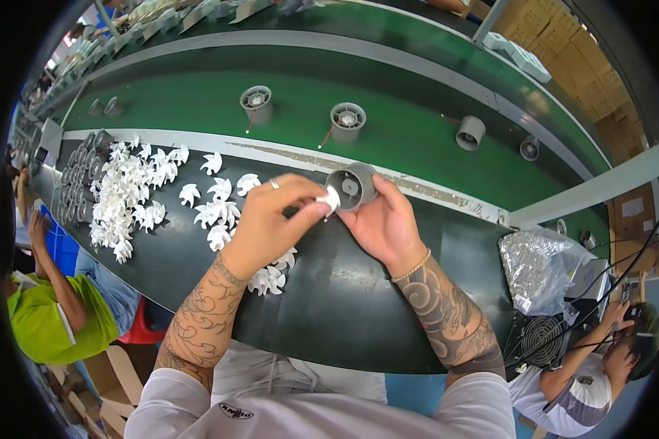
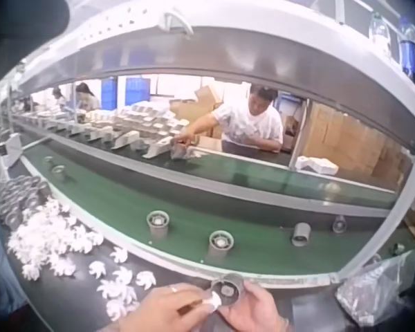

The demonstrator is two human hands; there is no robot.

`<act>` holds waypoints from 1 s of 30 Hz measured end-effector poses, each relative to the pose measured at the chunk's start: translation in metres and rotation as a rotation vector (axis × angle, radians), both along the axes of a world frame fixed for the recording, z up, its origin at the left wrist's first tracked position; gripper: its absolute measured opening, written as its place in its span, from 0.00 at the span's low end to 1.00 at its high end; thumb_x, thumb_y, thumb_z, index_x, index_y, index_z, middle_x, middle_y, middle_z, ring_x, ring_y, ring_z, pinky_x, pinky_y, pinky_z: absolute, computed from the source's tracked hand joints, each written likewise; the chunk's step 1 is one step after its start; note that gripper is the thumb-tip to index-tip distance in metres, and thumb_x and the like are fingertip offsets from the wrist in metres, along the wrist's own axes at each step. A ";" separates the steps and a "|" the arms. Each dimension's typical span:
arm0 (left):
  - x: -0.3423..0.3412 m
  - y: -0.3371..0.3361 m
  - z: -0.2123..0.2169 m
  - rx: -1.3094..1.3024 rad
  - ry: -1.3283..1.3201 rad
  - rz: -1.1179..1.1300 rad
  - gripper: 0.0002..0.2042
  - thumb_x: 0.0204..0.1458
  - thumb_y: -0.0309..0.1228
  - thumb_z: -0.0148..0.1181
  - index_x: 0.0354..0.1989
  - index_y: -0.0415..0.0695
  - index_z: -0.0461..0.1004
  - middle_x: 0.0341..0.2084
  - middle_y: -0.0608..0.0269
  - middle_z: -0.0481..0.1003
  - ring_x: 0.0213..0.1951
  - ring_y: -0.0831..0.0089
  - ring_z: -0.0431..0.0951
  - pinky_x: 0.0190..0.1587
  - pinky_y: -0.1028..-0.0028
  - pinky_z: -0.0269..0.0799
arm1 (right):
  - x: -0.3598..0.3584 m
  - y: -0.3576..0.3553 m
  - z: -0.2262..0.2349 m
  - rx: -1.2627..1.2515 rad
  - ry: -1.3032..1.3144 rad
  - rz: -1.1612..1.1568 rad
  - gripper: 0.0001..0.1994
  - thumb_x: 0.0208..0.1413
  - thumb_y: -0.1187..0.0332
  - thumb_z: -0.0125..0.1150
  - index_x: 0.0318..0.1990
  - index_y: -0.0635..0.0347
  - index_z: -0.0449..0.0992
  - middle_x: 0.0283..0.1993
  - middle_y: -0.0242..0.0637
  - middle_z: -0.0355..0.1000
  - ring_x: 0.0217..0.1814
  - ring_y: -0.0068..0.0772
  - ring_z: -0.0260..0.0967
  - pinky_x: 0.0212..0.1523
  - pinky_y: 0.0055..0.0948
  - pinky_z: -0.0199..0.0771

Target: Assemble small white components into cylindrical housings on a production line.

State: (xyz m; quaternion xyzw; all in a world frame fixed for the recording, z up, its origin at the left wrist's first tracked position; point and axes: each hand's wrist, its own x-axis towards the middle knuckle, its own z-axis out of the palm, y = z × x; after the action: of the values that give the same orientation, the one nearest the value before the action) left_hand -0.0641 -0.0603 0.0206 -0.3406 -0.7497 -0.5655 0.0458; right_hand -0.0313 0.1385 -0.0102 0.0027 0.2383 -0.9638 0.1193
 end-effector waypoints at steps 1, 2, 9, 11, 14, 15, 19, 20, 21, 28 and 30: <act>-0.001 0.001 -0.003 0.076 -0.048 0.042 0.11 0.49 0.19 0.65 0.42 0.38 0.75 0.33 0.58 0.77 0.33 0.71 0.81 0.37 0.74 0.79 | 0.000 0.000 -0.001 -0.013 -0.006 -0.006 0.20 0.68 0.61 0.43 0.60 0.65 0.66 0.62 0.47 0.67 0.66 0.42 0.64 0.68 0.43 0.63; 0.002 0.000 -0.003 0.115 -0.239 0.094 0.14 0.50 0.16 0.63 0.45 0.36 0.72 0.34 0.57 0.76 0.35 0.73 0.81 0.40 0.76 0.79 | 0.000 -0.001 -0.001 0.017 -0.008 -0.011 0.20 0.68 0.61 0.43 0.60 0.65 0.66 0.63 0.46 0.67 0.67 0.42 0.63 0.69 0.43 0.62; -0.006 0.001 -0.010 0.175 -0.321 0.041 0.09 0.52 0.14 0.55 0.41 0.34 0.75 0.35 0.59 0.75 0.37 0.75 0.80 0.41 0.78 0.77 | 0.003 0.000 0.004 0.075 0.005 0.036 0.21 0.68 0.61 0.44 0.62 0.64 0.64 0.64 0.42 0.66 0.68 0.39 0.62 0.70 0.43 0.59; -0.002 0.004 -0.010 0.119 -0.274 0.062 0.08 0.51 0.14 0.55 0.37 0.34 0.76 0.36 0.59 0.75 0.35 0.75 0.79 0.40 0.78 0.76 | 0.002 0.000 0.000 0.117 0.031 0.046 0.20 0.68 0.61 0.45 0.61 0.63 0.65 0.62 0.42 0.67 0.67 0.39 0.62 0.70 0.43 0.60; 0.001 0.005 -0.009 0.083 -0.301 0.059 0.09 0.50 0.19 0.60 0.41 0.34 0.77 0.38 0.56 0.74 0.31 0.75 0.78 0.36 0.78 0.75 | 0.002 -0.004 0.002 0.130 -0.019 -0.002 0.18 0.68 0.62 0.47 0.60 0.62 0.65 0.61 0.42 0.68 0.66 0.38 0.63 0.69 0.42 0.61; 0.003 0.006 -0.007 0.083 -0.303 0.055 0.09 0.50 0.19 0.60 0.41 0.34 0.77 0.38 0.56 0.74 0.31 0.75 0.78 0.36 0.78 0.75 | 0.002 -0.003 0.001 0.143 -0.022 -0.021 0.18 0.68 0.62 0.47 0.60 0.62 0.65 0.61 0.41 0.68 0.66 0.37 0.63 0.69 0.42 0.61; 0.003 0.008 -0.012 -0.016 -0.238 0.187 0.11 0.51 0.26 0.65 0.41 0.34 0.77 0.35 0.57 0.74 0.28 0.75 0.76 0.33 0.77 0.73 | 0.002 -0.005 0.001 0.197 0.033 -0.007 0.19 0.68 0.63 0.48 0.61 0.62 0.65 0.61 0.41 0.68 0.66 0.37 0.63 0.69 0.41 0.61; 0.001 0.007 -0.015 -0.111 -0.186 0.244 0.12 0.51 0.28 0.66 0.41 0.34 0.77 0.34 0.58 0.74 0.28 0.75 0.76 0.32 0.78 0.73 | 0.002 -0.008 0.003 0.230 0.049 -0.006 0.18 0.67 0.63 0.48 0.60 0.63 0.65 0.61 0.41 0.68 0.66 0.37 0.64 0.69 0.41 0.61; -0.001 0.007 -0.015 -0.113 -0.189 0.246 0.12 0.51 0.28 0.66 0.41 0.34 0.77 0.34 0.58 0.74 0.28 0.75 0.76 0.32 0.78 0.73 | 0.003 -0.009 0.004 0.265 0.064 -0.006 0.18 0.67 0.63 0.48 0.60 0.63 0.65 0.61 0.41 0.68 0.66 0.37 0.64 0.69 0.41 0.61; 0.002 0.007 -0.003 0.145 -0.410 0.136 0.08 0.53 0.24 0.64 0.41 0.36 0.77 0.36 0.58 0.76 0.31 0.74 0.77 0.34 0.75 0.73 | 0.002 0.000 0.000 0.185 -0.009 -0.008 0.17 0.67 0.62 0.48 0.58 0.61 0.67 0.58 0.42 0.70 0.60 0.37 0.69 0.59 0.37 0.72; 0.002 0.005 -0.002 0.127 -0.331 0.109 0.07 0.54 0.23 0.63 0.41 0.37 0.77 0.36 0.58 0.76 0.33 0.74 0.77 0.35 0.74 0.73 | 0.003 -0.003 0.002 0.213 0.001 0.002 0.18 0.67 0.60 0.46 0.58 0.60 0.67 0.57 0.41 0.71 0.58 0.35 0.70 0.53 0.35 0.75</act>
State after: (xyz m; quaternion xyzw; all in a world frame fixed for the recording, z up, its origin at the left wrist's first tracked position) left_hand -0.0621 -0.0549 0.0189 -0.1979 -0.7271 -0.6568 -0.0261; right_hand -0.0286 0.1358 -0.0080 0.0147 0.3394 -0.9329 0.1194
